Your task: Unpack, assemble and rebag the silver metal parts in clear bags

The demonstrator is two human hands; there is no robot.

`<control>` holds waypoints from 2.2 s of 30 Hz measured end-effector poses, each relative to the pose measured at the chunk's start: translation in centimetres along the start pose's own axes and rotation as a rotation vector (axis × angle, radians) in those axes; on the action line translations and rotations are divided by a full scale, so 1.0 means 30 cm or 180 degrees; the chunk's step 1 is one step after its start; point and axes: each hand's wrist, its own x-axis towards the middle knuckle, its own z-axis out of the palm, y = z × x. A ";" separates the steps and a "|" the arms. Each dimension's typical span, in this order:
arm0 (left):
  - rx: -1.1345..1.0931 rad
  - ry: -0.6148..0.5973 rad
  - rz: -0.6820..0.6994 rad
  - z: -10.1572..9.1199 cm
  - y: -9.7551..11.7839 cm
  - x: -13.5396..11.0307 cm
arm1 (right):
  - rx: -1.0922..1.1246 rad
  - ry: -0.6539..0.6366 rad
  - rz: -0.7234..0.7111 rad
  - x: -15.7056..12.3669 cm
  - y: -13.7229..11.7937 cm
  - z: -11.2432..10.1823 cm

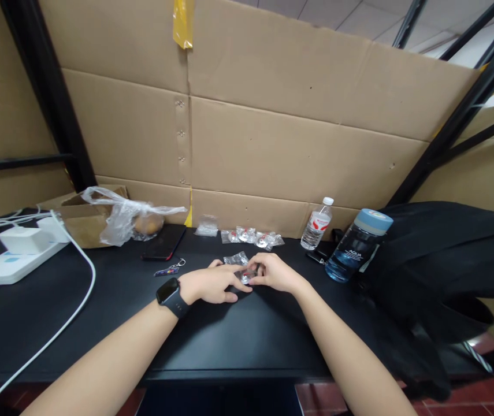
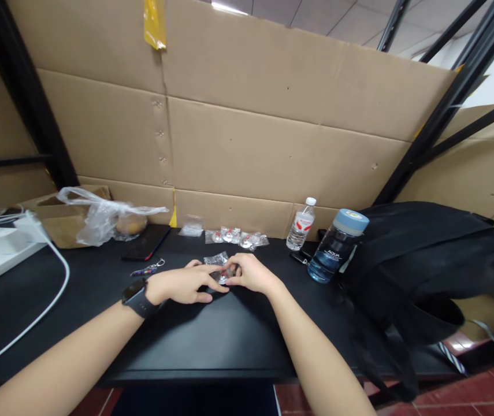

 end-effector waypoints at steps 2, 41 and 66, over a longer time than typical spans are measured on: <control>0.0031 0.0032 0.0004 0.001 0.001 -0.002 | -0.0387 0.0278 -0.0023 0.008 -0.004 0.016; -0.0404 0.1879 -0.1283 -0.005 -0.036 0.053 | 0.0520 0.0845 0.0552 0.029 0.058 0.019; 0.0253 0.1783 -0.1146 0.034 -0.052 0.076 | -0.0255 0.0541 0.0124 0.032 0.034 0.029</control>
